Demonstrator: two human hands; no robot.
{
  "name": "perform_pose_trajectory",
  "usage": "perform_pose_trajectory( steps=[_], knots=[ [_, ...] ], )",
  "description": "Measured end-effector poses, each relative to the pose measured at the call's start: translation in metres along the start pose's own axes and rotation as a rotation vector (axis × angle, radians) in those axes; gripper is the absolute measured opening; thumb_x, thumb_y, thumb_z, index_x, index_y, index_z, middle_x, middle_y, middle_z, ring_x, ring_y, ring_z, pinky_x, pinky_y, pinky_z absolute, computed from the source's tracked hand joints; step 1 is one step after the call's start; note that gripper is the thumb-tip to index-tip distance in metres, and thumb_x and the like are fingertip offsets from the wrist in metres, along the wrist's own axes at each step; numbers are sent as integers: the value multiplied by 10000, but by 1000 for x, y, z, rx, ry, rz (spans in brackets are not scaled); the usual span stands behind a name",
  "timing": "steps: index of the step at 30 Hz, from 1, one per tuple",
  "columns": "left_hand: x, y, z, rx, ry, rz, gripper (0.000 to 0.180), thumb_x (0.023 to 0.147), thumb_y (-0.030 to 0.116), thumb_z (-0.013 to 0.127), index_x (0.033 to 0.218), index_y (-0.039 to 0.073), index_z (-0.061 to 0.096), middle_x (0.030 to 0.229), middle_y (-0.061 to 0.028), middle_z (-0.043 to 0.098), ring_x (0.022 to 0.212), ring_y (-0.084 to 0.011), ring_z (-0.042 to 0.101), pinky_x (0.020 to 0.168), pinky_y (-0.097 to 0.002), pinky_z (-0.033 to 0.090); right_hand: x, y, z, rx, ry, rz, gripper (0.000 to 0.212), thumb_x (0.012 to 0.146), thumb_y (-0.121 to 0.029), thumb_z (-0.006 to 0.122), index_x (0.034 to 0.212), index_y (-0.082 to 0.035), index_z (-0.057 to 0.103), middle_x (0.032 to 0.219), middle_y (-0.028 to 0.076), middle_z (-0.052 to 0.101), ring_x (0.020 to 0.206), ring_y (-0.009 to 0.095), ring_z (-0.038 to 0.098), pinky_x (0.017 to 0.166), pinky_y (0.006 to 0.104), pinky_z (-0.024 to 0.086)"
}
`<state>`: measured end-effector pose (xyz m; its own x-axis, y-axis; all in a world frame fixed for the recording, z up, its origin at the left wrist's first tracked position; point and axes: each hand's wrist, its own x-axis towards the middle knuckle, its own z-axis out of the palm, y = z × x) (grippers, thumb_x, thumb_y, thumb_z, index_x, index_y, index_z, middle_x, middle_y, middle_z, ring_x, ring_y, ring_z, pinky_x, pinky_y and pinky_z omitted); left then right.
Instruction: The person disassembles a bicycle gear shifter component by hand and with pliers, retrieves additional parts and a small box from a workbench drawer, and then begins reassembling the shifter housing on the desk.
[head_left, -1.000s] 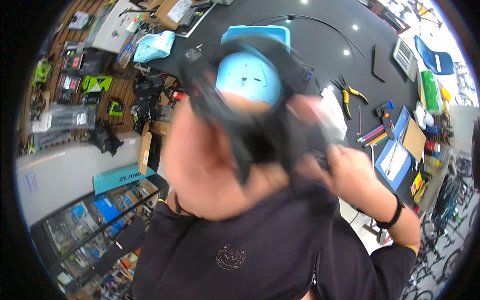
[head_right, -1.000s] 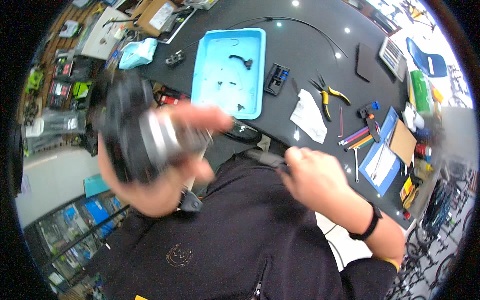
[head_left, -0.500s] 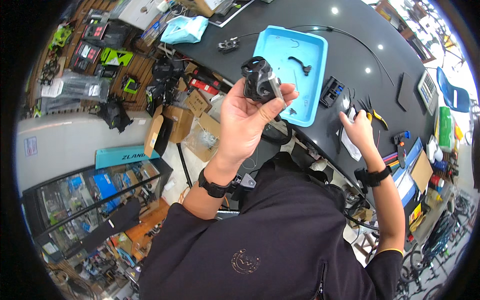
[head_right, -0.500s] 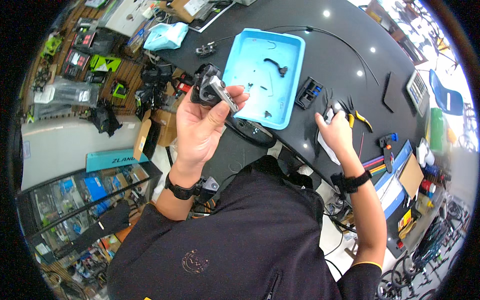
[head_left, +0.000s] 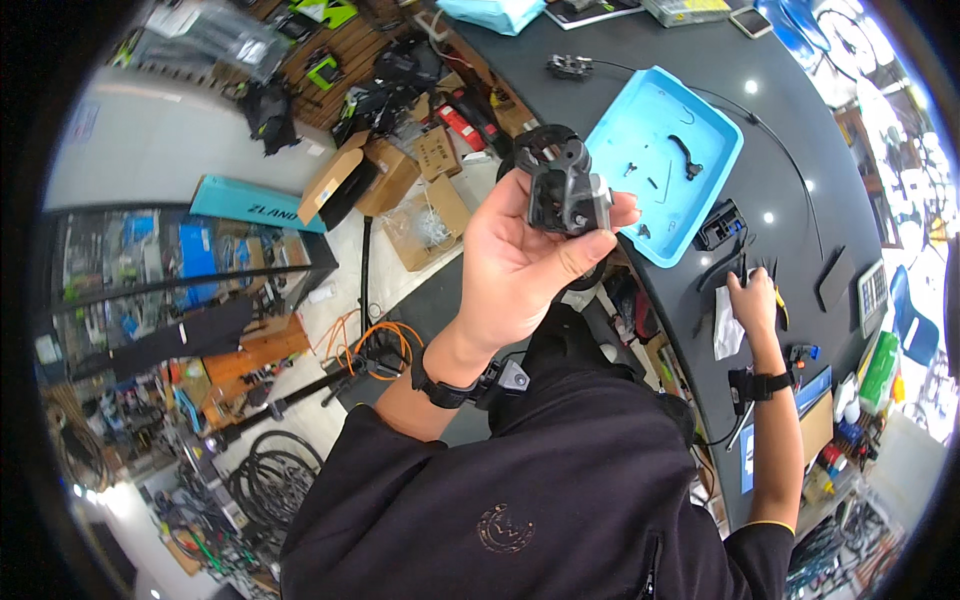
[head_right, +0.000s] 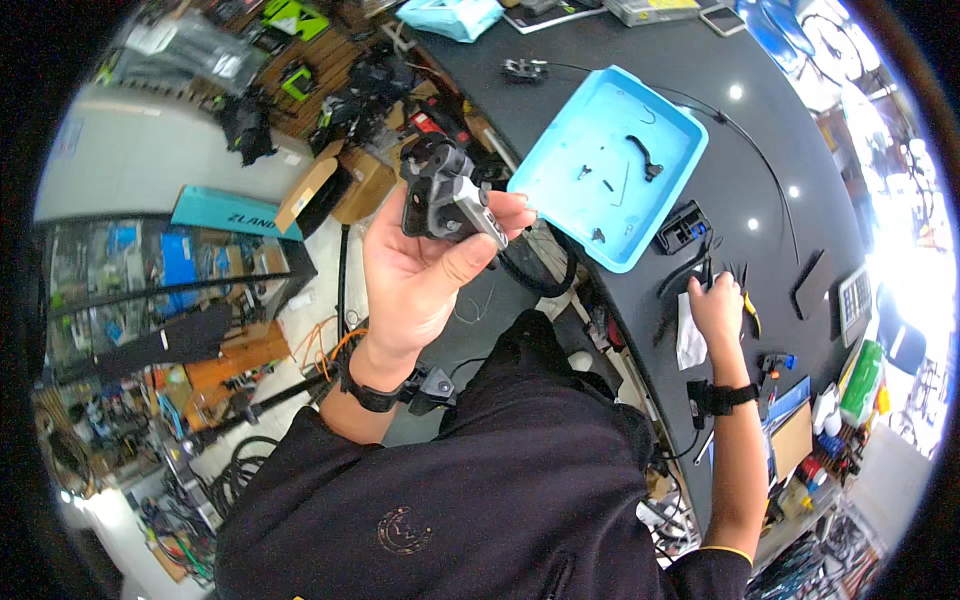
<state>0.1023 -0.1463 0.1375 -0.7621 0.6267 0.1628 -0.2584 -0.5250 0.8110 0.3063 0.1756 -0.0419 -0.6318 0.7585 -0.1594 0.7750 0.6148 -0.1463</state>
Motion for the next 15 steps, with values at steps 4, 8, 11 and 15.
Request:
perform_pose_trajectory(
  steps=[4,8,11,15],
  knots=[
    [-50,17,19,195,107,141,369,879,-84,662,1203,-36,493,1156,-218,660,1094,-289,663,987,-412,526,-15,-5,-45,183,12,-171,360,861,-295,682,931,47,599,940,214,656,889,386,630,802,449,491],
    [-118,27,49,598,305,267,302,832,-37,725,1067,-34,536,1013,-170,716,974,-193,706,861,-297,540,-60,-18,-94,380,2,-303,260,902,-188,651,813,43,571,694,132,611,619,204,578,615,334,468],
    [-178,32,72,858,444,368,278,783,8,772,975,-24,575,872,-150,738,846,-179,734,746,-282,543,-100,-21,-104,560,-96,-437,169,915,-110,625,855,36,565,695,91,599,621,146,556,590,294,445],
    [-259,48,90,1047,491,378,357,736,-11,769,1050,7,601,901,-131,736,832,-243,741,736,-284,544,-160,-28,-100,582,-178,-719,203,936,-113,621,834,41,538,660,103,550,567,156,462,565,311,416]
  ],
)
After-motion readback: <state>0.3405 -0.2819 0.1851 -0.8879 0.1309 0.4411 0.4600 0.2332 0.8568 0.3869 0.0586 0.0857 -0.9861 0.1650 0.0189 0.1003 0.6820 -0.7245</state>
